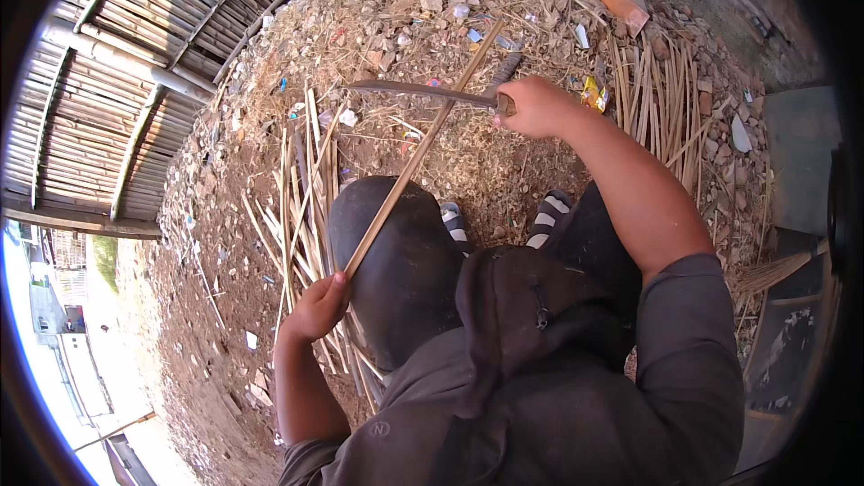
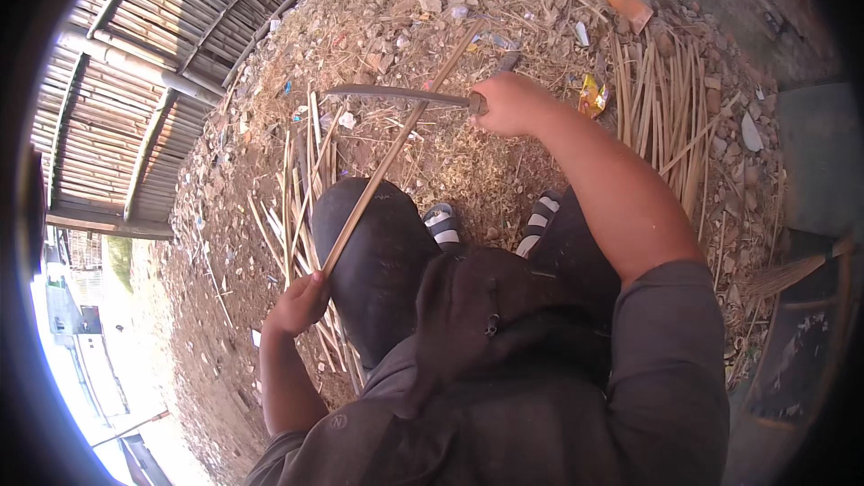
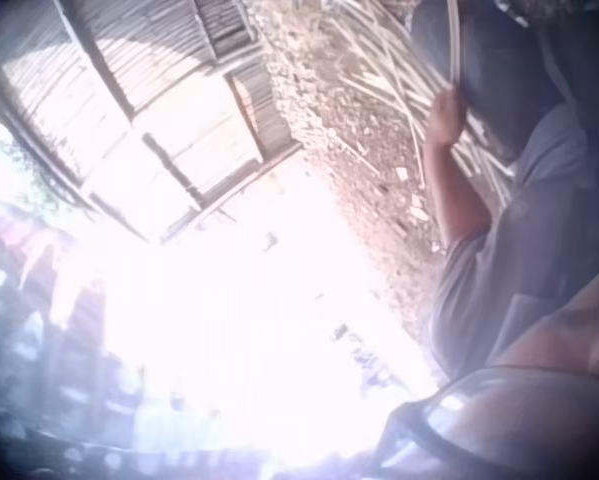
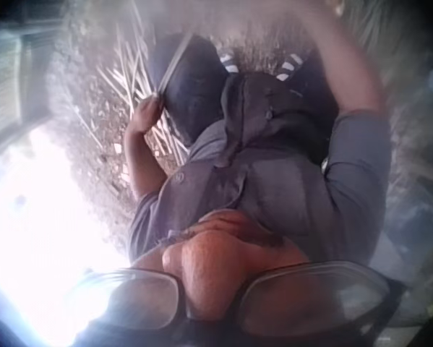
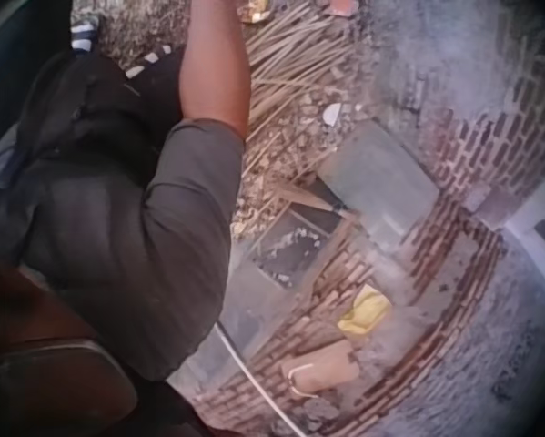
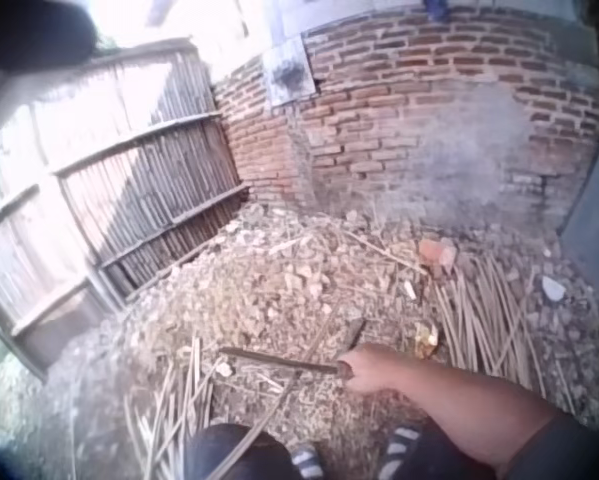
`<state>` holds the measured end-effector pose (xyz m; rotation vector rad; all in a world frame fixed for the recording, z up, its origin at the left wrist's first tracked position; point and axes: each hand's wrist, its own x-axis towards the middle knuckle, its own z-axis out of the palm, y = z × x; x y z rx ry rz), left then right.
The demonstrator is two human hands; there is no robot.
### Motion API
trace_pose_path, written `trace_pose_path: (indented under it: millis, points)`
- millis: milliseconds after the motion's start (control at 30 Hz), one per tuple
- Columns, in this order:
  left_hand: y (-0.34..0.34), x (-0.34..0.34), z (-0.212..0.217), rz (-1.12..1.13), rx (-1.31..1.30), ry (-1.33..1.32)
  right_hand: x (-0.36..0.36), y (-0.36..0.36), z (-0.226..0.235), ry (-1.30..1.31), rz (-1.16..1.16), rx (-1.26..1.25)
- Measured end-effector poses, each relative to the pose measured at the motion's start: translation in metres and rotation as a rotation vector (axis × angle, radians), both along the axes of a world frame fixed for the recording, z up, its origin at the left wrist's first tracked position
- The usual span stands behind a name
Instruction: The person takes bamboo strips from a pile and scrapes them along their length with a knife.
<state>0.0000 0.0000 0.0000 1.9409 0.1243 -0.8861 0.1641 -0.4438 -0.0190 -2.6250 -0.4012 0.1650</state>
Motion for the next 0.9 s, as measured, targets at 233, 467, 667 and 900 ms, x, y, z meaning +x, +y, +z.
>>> trace_pose_path:
  millis: [233,467,667,900]
  points:
    - [0.011,-0.014,0.007,0.1,-0.004,-0.025,-0.03,0.045,0.024,-0.043,0.274,-0.068]
    - [0.019,-0.027,0.021,0.085,0.224,-0.14,-0.001,-0.039,0.021,-0.034,-0.392,-0.086]
    - [0.08,-0.058,0.002,0.243,0.59,-0.346,0.016,-0.081,-0.008,0.007,-0.62,0.303]
    - [0.118,-0.073,-0.067,0.457,1.026,-0.482,0.014,-0.072,-0.001,-0.045,-0.552,0.265]
